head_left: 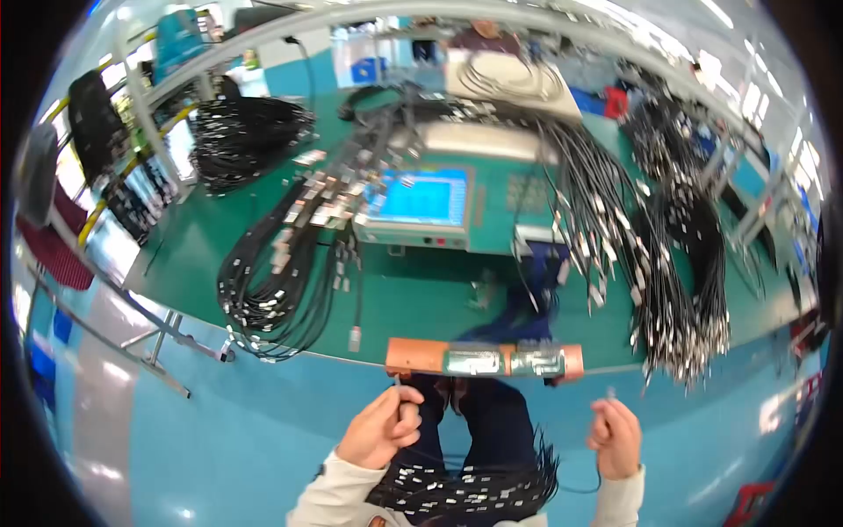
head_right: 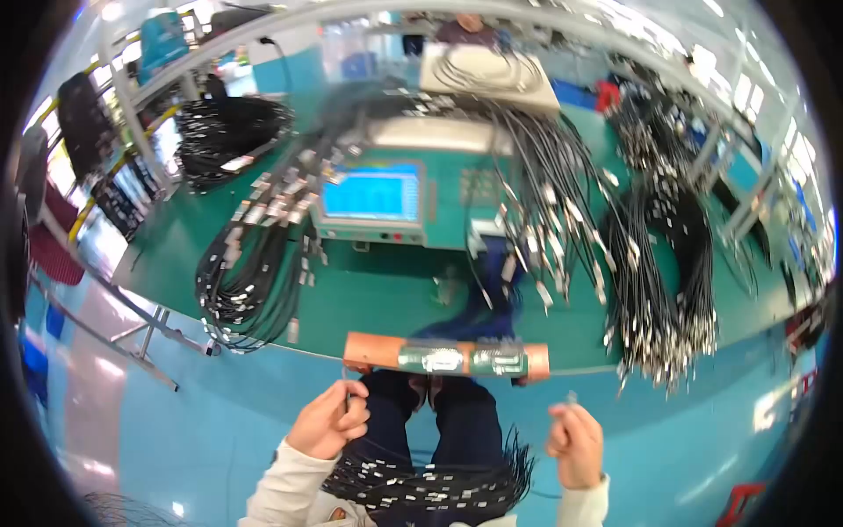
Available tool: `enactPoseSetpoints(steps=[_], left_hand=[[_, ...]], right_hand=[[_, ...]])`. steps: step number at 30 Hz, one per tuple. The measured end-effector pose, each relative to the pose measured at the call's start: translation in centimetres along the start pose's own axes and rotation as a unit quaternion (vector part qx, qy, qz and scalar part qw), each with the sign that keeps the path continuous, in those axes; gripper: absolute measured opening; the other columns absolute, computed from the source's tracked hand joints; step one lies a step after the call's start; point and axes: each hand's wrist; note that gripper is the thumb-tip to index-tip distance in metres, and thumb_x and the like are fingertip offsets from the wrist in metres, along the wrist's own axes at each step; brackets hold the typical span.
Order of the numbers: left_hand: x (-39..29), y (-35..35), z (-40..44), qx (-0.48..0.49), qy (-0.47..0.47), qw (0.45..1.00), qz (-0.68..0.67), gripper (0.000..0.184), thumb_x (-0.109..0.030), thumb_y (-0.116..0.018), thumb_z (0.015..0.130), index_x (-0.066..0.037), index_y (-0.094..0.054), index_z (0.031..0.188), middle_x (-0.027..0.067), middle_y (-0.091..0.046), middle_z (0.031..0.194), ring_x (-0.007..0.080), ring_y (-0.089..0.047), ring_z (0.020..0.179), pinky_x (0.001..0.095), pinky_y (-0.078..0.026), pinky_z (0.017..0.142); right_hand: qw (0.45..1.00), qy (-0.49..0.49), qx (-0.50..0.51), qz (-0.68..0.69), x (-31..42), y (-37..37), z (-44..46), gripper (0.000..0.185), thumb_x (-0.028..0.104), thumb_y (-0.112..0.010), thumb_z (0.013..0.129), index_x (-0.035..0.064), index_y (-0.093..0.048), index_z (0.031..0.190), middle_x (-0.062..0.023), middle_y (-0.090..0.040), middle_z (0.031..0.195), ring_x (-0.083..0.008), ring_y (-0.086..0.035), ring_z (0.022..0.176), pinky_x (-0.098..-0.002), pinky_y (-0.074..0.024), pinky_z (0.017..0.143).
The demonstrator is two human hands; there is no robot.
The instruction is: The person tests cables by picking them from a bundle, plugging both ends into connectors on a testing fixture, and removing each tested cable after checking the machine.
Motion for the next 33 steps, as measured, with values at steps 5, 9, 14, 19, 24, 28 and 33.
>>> enactPoseSetpoints(steps=[5,9,14,19,24,28,33], left_hand=[[4.8,-2.0,3.3,-0.062,0.001,0.987,0.148,0.025,-0.025,-0.041,0.099,-0.002,-0.051,0.093,-0.0026,-0.037,0.058,0.005,-0.026,0.049,0.0202,-0.024,0.046],[7.8,-2.8,4.6,-0.118,-0.027,0.964,0.236,0.026,-0.023,-0.042,0.099,-0.002,-0.054,0.091,-0.002,-0.041,0.057,0.0043,-0.032,0.047,0.0199,-0.024,0.043],[9.4,-3.1,5.7,-0.124,-0.047,0.947,0.292,0.024,-0.021,-0.042,0.099,-0.002,-0.056,0.097,-0.0029,-0.04,0.056,0.0029,-0.032,0.047,0.0191,-0.023,0.043],[10.1,-2.6,6.1,-0.133,-0.048,0.942,0.303,0.023,-0.021,-0.043,0.098,-0.002,-0.056,0.097,-0.003,-0.04,0.056,0.0028,-0.031,0.047,0.0193,-0.022,0.043],[10.0,-2.5,6.3,-0.133,-0.051,0.942,0.304,0.023,-0.021,-0.043,0.098,-0.002,-0.056,0.097,-0.003,-0.04,0.055,0.0028,-0.031,0.047,0.0193,-0.022,0.043],[10.1,-2.5,6.3,-0.134,-0.05,0.943,0.301,0.024,-0.021,-0.043,0.098,-0.002,-0.057,0.098,-0.0029,-0.04,0.055,0.0027,-0.031,0.047,0.0193,-0.023,0.043],[10.3,-2.8,6.4,-0.153,-0.068,0.94,0.297,0.023,-0.021,-0.043,0.098,-0.002,-0.057,0.101,-0.003,-0.041,0.056,0.0025,-0.033,0.048,0.0187,-0.025,0.044]], right_hand=[[0.997,-0.054,0.014,0.051,-3.3,-5.6,2.2,0.022,0.018,-0.043,0.098,0.0005,-0.056,0.1,0.0018,-0.039,0.052,-0.0043,-0.028,0.042,-0.0206,-0.0235,0.04],[0.997,-0.035,-0.065,0.021,-5.2,-6.7,4.3,0.023,0.019,-0.044,0.097,-0.0005,-0.057,0.094,-0.0009,-0.047,0.055,-0.003,-0.033,0.044,-0.0188,-0.0243,0.041],[0.992,-0.102,-0.014,0.072,-6.3,-6.5,5.6,0.025,0.02,-0.044,0.097,-0.0017,-0.055,0.093,-0.0047,-0.054,0.059,-0.0024,-0.031,0.043,-0.0185,-0.023,0.04],[0.988,-0.124,-0.006,0.094,-6.1,-6.0,6.8,0.025,0.02,-0.042,0.098,-0.0018,-0.054,0.092,-0.0057,-0.054,0.059,-0.0027,-0.026,0.041,-0.0197,-0.0203,0.039],[0.984,-0.133,0.025,0.119,-6.2,-5.5,7.6,0.025,0.019,-0.041,0.098,-0.0019,-0.053,0.093,-0.0048,-0.053,0.058,-0.003,-0.026,0.041,-0.0198,-0.0198,0.039],[0.983,-0.132,0.024,0.128,-6.3,-5.0,7.7,0.025,0.019,-0.042,0.098,-0.0019,-0.053,0.092,-0.0045,-0.053,0.058,-0.0031,-0.026,0.04,-0.02,-0.02,0.039],[0.986,-0.106,0.009,0.129,-6.6,-5.5,7.6,0.025,0.02,-0.042,0.098,-0.0017,-0.054,0.093,-0.0059,-0.054,0.059,-0.0029,-0.025,0.04,-0.0199,-0.0203,0.038]])
Point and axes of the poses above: each hand's wrist, its own z-axis towards the middle knuckle, its own y-axis out of the back of the hand, x = y × z
